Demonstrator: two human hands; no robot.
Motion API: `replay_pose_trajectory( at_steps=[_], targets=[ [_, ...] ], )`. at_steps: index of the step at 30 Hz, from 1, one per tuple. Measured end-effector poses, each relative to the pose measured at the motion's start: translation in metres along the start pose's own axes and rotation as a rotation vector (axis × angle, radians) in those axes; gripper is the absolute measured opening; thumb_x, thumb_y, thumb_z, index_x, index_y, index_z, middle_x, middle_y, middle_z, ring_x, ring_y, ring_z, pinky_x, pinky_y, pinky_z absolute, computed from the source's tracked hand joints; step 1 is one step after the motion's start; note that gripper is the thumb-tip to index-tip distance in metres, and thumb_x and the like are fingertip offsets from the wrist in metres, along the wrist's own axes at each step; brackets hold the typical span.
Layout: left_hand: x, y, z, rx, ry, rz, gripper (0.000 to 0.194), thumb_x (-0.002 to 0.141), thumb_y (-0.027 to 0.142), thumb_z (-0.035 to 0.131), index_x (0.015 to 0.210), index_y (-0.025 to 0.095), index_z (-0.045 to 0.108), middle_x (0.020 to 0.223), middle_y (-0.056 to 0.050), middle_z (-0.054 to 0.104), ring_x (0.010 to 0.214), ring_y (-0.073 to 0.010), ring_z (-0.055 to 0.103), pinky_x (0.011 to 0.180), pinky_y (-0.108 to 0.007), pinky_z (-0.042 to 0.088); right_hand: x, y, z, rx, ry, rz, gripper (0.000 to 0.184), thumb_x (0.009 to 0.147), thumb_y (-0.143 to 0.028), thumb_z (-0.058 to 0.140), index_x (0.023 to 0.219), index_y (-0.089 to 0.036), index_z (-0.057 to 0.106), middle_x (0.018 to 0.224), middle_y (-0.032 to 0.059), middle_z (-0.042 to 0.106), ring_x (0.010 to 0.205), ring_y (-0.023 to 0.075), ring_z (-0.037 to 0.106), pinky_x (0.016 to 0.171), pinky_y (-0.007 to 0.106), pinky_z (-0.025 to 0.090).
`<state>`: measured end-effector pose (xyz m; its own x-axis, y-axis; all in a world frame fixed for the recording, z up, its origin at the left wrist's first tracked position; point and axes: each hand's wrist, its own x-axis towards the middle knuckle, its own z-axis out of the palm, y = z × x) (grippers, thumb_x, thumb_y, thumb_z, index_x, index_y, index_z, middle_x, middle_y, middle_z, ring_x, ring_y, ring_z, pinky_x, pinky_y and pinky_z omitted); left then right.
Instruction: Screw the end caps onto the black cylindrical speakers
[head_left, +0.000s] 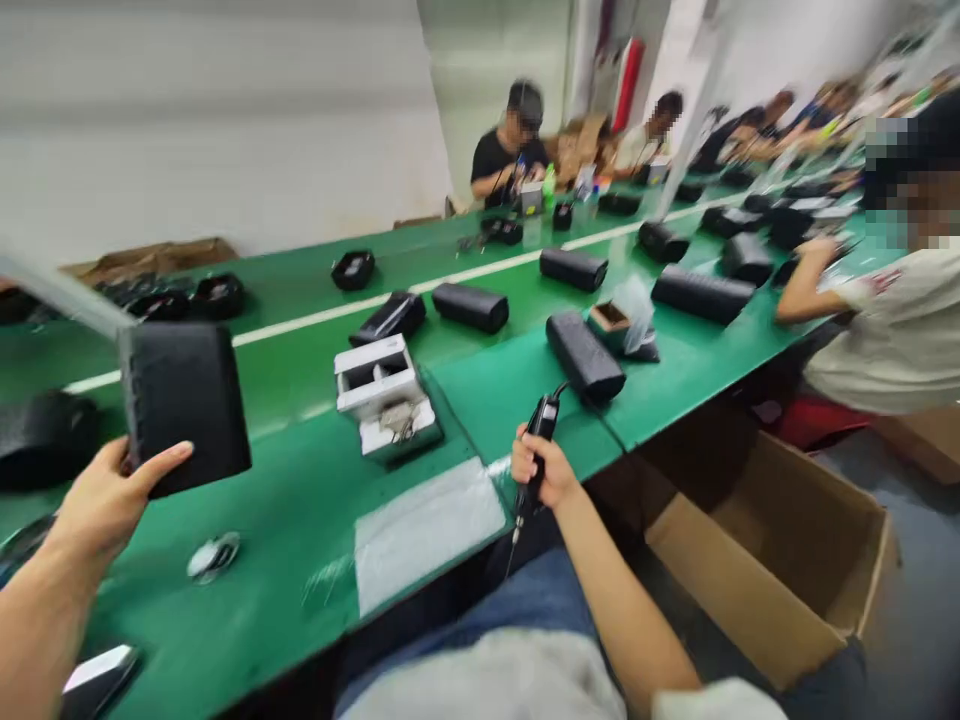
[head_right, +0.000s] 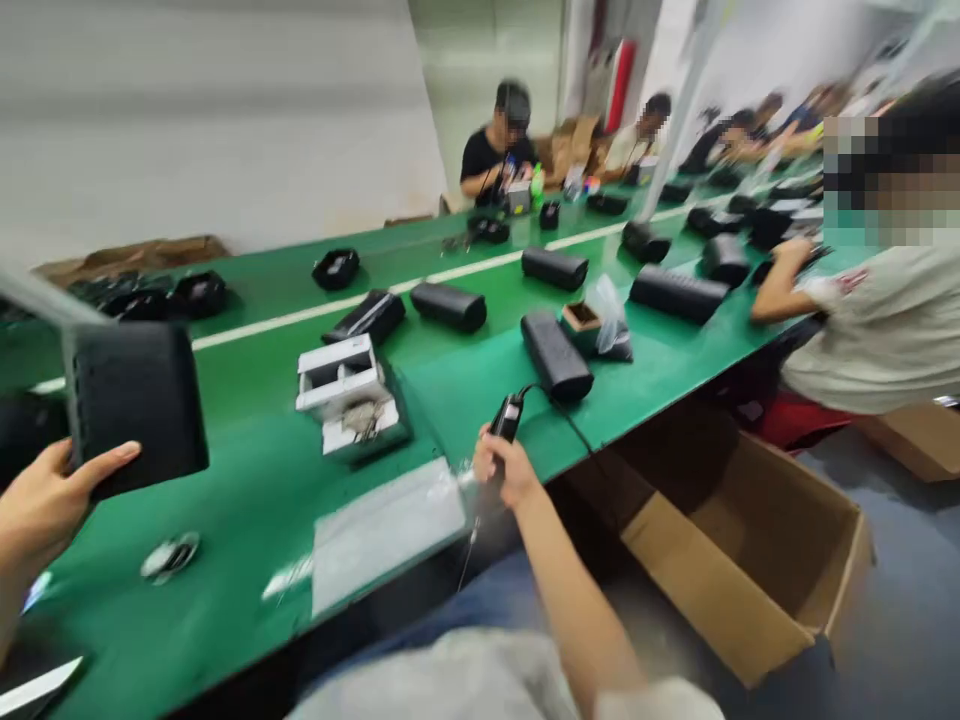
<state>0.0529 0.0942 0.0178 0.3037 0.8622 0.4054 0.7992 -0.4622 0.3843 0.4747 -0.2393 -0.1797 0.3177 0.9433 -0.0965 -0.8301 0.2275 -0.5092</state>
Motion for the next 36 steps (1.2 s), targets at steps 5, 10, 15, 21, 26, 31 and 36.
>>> replay_pose_trajectory(
  at_steps=[5, 10, 15, 21, 26, 31, 36],
  targets=[
    [-0.124, 0.026, -0.041, 0.055, -0.208, -0.069, 0.101, 0.072, 0.070, 0.080, 0.159, 0.024, 0.055, 0.144, -0.010, 0.076, 0.124, -0.0404, 0.079, 0.113, -0.059, 0.066, -0.001, -0.005, -0.011, 0.043, 0.030, 0.061, 0.043, 0.111, -0.046, 0.078, 0.141, -0.017, 0.070, 0.135, 0.0113, 0.071, 0.114, 0.0232, 0.074, 0.097, 0.042, 0.070],
    [-0.189, 0.119, 0.003, 0.104, -0.430, 0.303, 0.096, 0.084, 0.058, 0.086, 0.167, 0.026, 0.050, 0.154, -0.012, 0.069, 0.136, -0.0416, 0.074, 0.115, -0.053, 0.064, -0.028, -0.020, 0.007, -0.050, -0.070, 0.021, 0.034, 0.113, -0.045, 0.076, 0.125, -0.014, 0.071, 0.104, 0.0031, 0.069, 0.079, 0.0114, 0.065, 0.068, 0.023, 0.061],
    [-0.181, 0.158, 0.053, 0.177, -0.423, 0.564, 0.093, 0.087, 0.045, 0.088, 0.168, 0.020, 0.052, 0.156, -0.021, 0.067, 0.133, -0.0443, 0.075, 0.117, -0.057, 0.062, -0.065, -0.044, 0.034, -0.152, -0.158, -0.063, 0.035, 0.102, -0.045, 0.086, 0.111, -0.021, 0.063, 0.071, -0.0107, 0.043, 0.050, 0.0050, 0.033, 0.048, 0.017, 0.037],
    [-0.191, 0.153, 0.068, 0.206, -0.400, 0.627, 0.092, 0.091, 0.037, 0.088, 0.172, 0.020, 0.047, 0.163, -0.025, 0.064, 0.148, -0.0464, 0.067, 0.124, -0.062, 0.055, -0.092, -0.090, 0.052, -0.291, -0.161, -0.113, 0.044, 0.089, -0.052, 0.090, 0.103, -0.030, 0.053, 0.063, -0.0141, 0.030, 0.042, 0.0065, 0.017, 0.041, 0.020, 0.024],
    [-0.201, 0.151, 0.067, 0.199, -0.383, 0.626, 0.092, 0.096, 0.036, 0.087, 0.176, 0.021, 0.043, 0.166, -0.025, 0.062, 0.149, -0.0457, 0.065, 0.124, -0.063, 0.053, -0.084, -0.114, 0.064, -0.537, -0.116, -0.156, 0.046, 0.088, -0.049, 0.091, 0.108, -0.030, 0.055, 0.062, -0.0150, 0.042, 0.040, 0.0071, 0.031, 0.043, 0.021, 0.032],
    [-0.190, 0.151, 0.068, 0.173, -0.404, 0.651, 0.098, 0.094, 0.039, 0.090, 0.176, 0.017, 0.042, 0.161, -0.026, 0.064, 0.145, -0.0457, 0.067, 0.122, -0.060, 0.054, -0.062, -0.083, 0.073, -0.949, -0.063, -0.064, 0.058, 0.076, -0.032, 0.104, 0.120, -0.023, 0.067, 0.072, -0.0071, 0.066, 0.056, 0.0131, 0.057, 0.056, 0.027, 0.050],
    [-0.176, 0.150, 0.068, 0.144, -0.455, 0.670, 0.091, 0.099, 0.046, 0.086, 0.174, 0.015, 0.046, 0.159, -0.027, 0.065, 0.145, -0.0456, 0.066, 0.120, -0.059, 0.053, -0.040, -0.054, 0.071, -1.158, 0.028, -0.049, 0.050, 0.075, -0.042, 0.105, 0.102, -0.022, 0.068, 0.073, -0.0041, 0.066, 0.064, 0.0141, 0.057, 0.056, 0.026, 0.046]
  ],
)
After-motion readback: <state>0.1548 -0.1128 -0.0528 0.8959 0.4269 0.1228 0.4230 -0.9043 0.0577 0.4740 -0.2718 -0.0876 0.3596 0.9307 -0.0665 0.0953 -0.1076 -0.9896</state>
